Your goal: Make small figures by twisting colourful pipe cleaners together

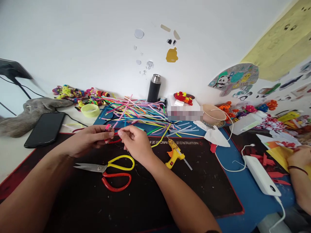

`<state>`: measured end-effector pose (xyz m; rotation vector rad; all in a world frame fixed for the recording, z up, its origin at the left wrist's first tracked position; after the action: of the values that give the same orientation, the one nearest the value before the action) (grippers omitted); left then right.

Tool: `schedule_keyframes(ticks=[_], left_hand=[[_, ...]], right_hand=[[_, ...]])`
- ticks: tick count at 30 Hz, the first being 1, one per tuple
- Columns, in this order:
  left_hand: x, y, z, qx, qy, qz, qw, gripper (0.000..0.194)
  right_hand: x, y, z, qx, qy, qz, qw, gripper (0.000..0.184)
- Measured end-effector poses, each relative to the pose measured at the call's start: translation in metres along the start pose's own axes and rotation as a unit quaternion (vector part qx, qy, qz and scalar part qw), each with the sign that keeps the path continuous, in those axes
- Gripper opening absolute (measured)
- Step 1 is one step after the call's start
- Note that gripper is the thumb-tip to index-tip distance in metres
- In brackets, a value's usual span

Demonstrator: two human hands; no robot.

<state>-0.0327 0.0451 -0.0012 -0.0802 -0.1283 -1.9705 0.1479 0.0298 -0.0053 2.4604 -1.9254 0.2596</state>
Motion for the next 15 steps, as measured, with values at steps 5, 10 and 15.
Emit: schedule_keyframes(ticks=[5, 10, 15], left_hand=[[0.0002, 0.0036, -0.0011, -0.024, -0.006, -0.017, 1.0, 0.045], [-0.0017, 0.0015, -0.0024, -0.041, 0.025, 0.004, 0.999, 0.052], [-0.0012, -0.005, 0.0015, -0.043, 0.078, 0.07, 0.994, 0.052]], right_hand=[[0.0008, -0.0001, 0.0051, 0.008, 0.007, -0.011, 1.0, 0.025], [0.0046, -0.0032, 0.0084, -0.015, 0.018, -0.006, 1.0, 0.03], [0.0086, -0.0098, 0.0102, -0.032, 0.035, 0.008, 0.999, 0.035]])
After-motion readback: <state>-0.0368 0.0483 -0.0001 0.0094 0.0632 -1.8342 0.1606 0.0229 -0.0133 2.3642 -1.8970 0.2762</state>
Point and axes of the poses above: each hand's wrist, its own x-axis away from the middle knuckle, its own y-axis out of the palm, z = x × y, the point moved 4 cm from there along -x, towards the middle knuckle, and after that the axes turned 10 degrees about y, right-handed, at the moved point
